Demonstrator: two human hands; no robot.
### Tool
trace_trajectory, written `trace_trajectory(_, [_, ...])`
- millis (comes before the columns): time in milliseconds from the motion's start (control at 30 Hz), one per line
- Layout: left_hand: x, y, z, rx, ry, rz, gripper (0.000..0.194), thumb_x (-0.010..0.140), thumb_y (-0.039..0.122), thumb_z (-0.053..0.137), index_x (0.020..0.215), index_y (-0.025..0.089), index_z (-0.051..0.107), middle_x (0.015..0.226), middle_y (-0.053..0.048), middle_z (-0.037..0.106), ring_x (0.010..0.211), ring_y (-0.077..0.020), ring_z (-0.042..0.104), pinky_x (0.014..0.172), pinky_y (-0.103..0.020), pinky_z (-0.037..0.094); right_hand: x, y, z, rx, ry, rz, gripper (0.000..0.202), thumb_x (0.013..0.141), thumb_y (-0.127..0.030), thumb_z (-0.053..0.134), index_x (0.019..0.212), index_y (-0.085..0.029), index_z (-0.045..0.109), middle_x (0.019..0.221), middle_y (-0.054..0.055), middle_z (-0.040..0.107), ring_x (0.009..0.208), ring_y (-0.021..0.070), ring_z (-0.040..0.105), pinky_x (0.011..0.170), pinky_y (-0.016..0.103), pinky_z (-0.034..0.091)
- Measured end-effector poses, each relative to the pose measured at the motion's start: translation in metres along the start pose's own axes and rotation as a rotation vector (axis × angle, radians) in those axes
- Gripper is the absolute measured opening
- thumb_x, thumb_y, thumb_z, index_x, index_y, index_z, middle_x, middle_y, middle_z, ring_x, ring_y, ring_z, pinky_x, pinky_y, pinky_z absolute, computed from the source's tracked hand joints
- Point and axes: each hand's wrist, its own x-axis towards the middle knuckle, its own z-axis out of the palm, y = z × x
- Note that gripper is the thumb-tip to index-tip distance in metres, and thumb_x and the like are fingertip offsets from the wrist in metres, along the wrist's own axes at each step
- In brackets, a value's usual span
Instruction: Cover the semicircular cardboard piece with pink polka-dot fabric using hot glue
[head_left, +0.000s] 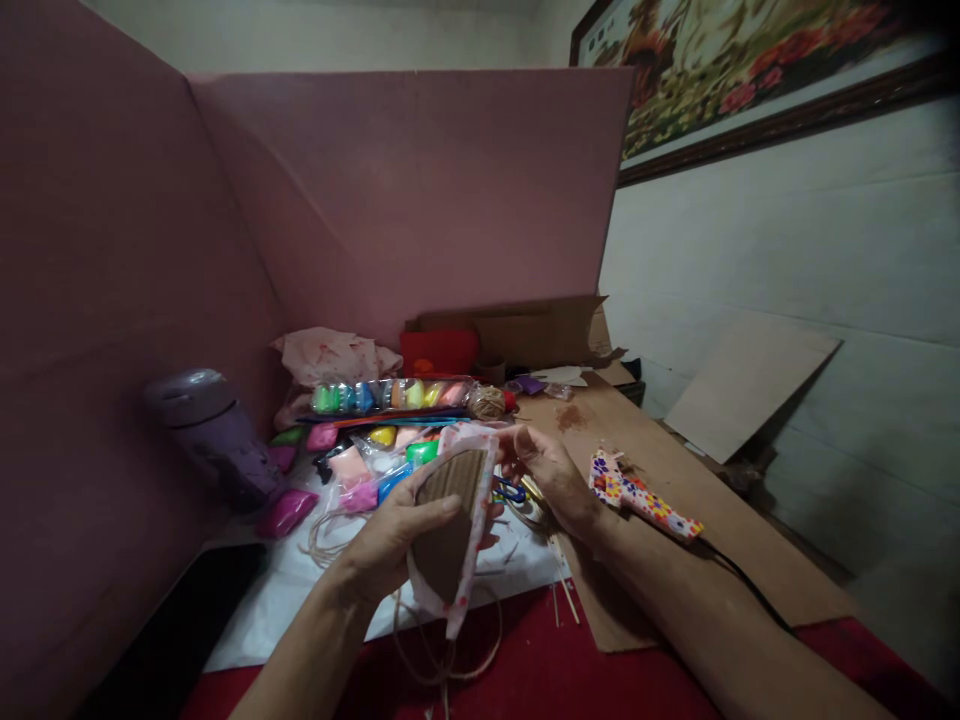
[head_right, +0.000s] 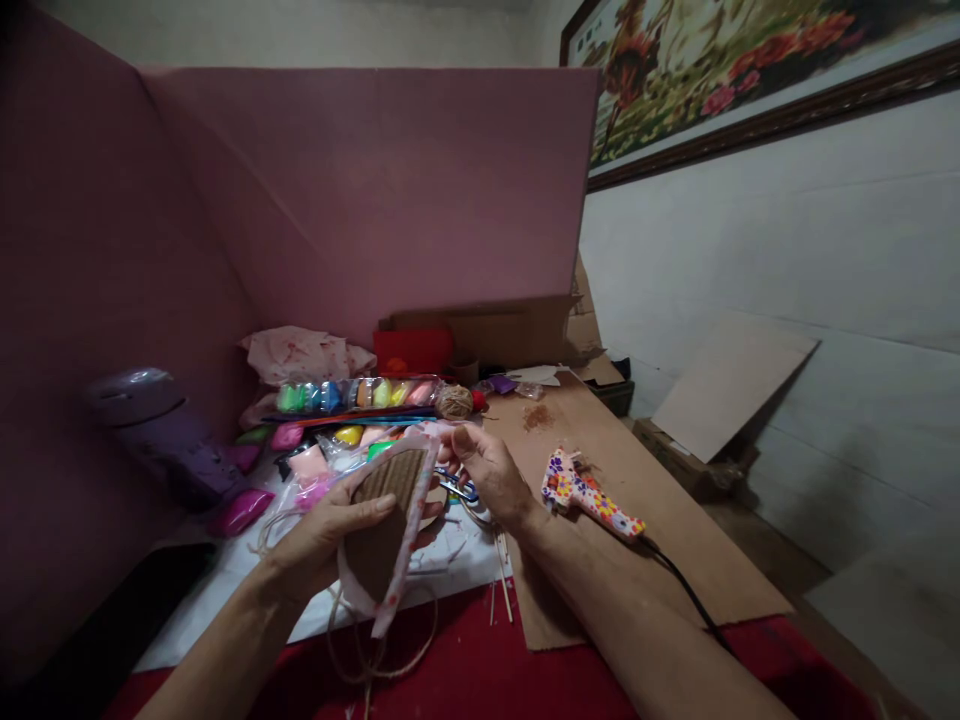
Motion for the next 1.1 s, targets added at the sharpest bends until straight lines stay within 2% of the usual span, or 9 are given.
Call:
trace_trajectory(67, [0.000,0.001,0.000,-0.042,0.002,0.014,0.054,0.075,0.017,0.059,0.127,0.021,0.045,0.105,-0.015,0.064,0.094,-0.0298,0.062,0.081,-0.046,0.047,-0.001,0.004,0.005,0.030,-0.026,0.028,0.046,0.082,-0.056,0.044,0.075,-0.014,0.060,0.065,0.001,0.052,0.056,0.0106,0.046,0.050,0.022,0.038])
trace_trajectory(133, [0.001,0.001,0.001,-0.062,0.008,0.020,0.059,0.074,0.016,0.060,0.130,0.024,0.041,0.104,-0.014,0.065,0.092,-0.0292,0.062,0.080,-0.046,0.049,-0.004,0.005,0.011,0.045,-0.049,0.036,0.038,0.076,-0.052,0.056,0.068,-0.015,0.057,0.063,-0.001,0.051,0.057,0.0107,0.047,0.052,0.022,0.039])
trace_trajectory(300, [0.001,0.000,0.001,-0.065,-0.002,0.008,0.061,0.075,0.012,0.059,0.131,0.026,0.040,0.101,-0.012,0.066,0.086,-0.0274,0.064,0.078,-0.047,0.050,-0.009,0.001,0.021,0.210,-0.036,0.105,0.028,0.073,-0.043,0.064,0.076,-0.016,0.060,0.069,0.000,0.057,0.060,0.0113,0.051,0.052,0.022,0.042])
trace_trajectory(433, [0.002,-0.002,0.000,-0.050,-0.021,0.007,0.064,0.076,0.009,0.057,0.133,0.027,0.035,0.099,-0.012,0.066,0.086,-0.0272,0.064,0.075,-0.044,0.051,-0.010,-0.001,0.022,0.260,0.007,0.125,0.027,0.069,-0.042,0.067,0.071,-0.016,0.059,0.062,-0.003,0.055,0.054,0.0089,0.047,0.049,0.020,0.038])
trace_trajectory(533, [0.004,-0.004,0.001,-0.022,-0.009,0.011,0.055,0.077,0.009,0.056,0.129,0.023,0.043,0.096,-0.012,0.067,0.084,-0.0250,0.065,0.075,-0.039,0.051,-0.010,0.000,0.021,0.247,0.066,0.144,0.024,0.070,-0.037,0.068,0.066,-0.014,0.059,0.059,-0.003,0.054,0.054,0.0088,0.046,0.051,0.020,0.037])
trace_trajectory(633, [0.003,-0.005,0.001,-0.035,-0.019,-0.008,0.046,0.079,0.011,0.054,0.124,0.022,0.049,0.099,-0.012,0.066,0.088,-0.0261,0.064,0.078,-0.042,0.050,-0.011,0.002,0.020,0.254,0.100,0.169,0.022,0.070,-0.033,0.067,0.064,-0.013,0.060,0.058,-0.002,0.054,0.054,0.0089,0.046,0.051,0.021,0.037])
trace_trajectory(833, [-0.001,-0.003,-0.001,-0.112,-0.092,-0.068,0.055,0.079,0.009,0.052,0.129,0.030,0.040,0.116,-0.011,0.059,0.098,-0.0297,0.060,0.076,-0.047,0.051,-0.011,0.002,0.021,0.338,0.131,0.170,0.018,0.070,-0.030,0.067,0.065,-0.014,0.060,0.062,-0.001,0.056,0.058,0.0116,0.052,0.057,0.025,0.042])
trace_trajectory(933, [0.001,-0.005,-0.003,-0.080,-0.055,-0.071,0.053,0.081,0.012,0.051,0.131,0.027,0.037,0.114,-0.014,0.059,0.098,-0.0312,0.061,0.075,-0.047,0.051,-0.011,0.004,0.022,0.342,0.156,0.166,0.017,0.069,-0.029,0.068,0.066,-0.014,0.060,0.061,-0.001,0.056,0.058,0.0116,0.051,0.056,0.024,0.041])
trace_trajectory(1100, [0.004,-0.008,-0.006,-0.054,-0.024,-0.079,0.068,0.080,0.010,0.052,0.137,0.031,0.022,0.112,-0.015,0.060,0.096,-0.0338,0.061,0.074,-0.051,0.050,-0.009,0.006,0.021,0.333,0.139,0.122,0.020,0.067,-0.031,0.069,0.062,-0.014,0.058,0.059,-0.002,0.055,0.055,0.0093,0.047,0.055,0.022,0.039])
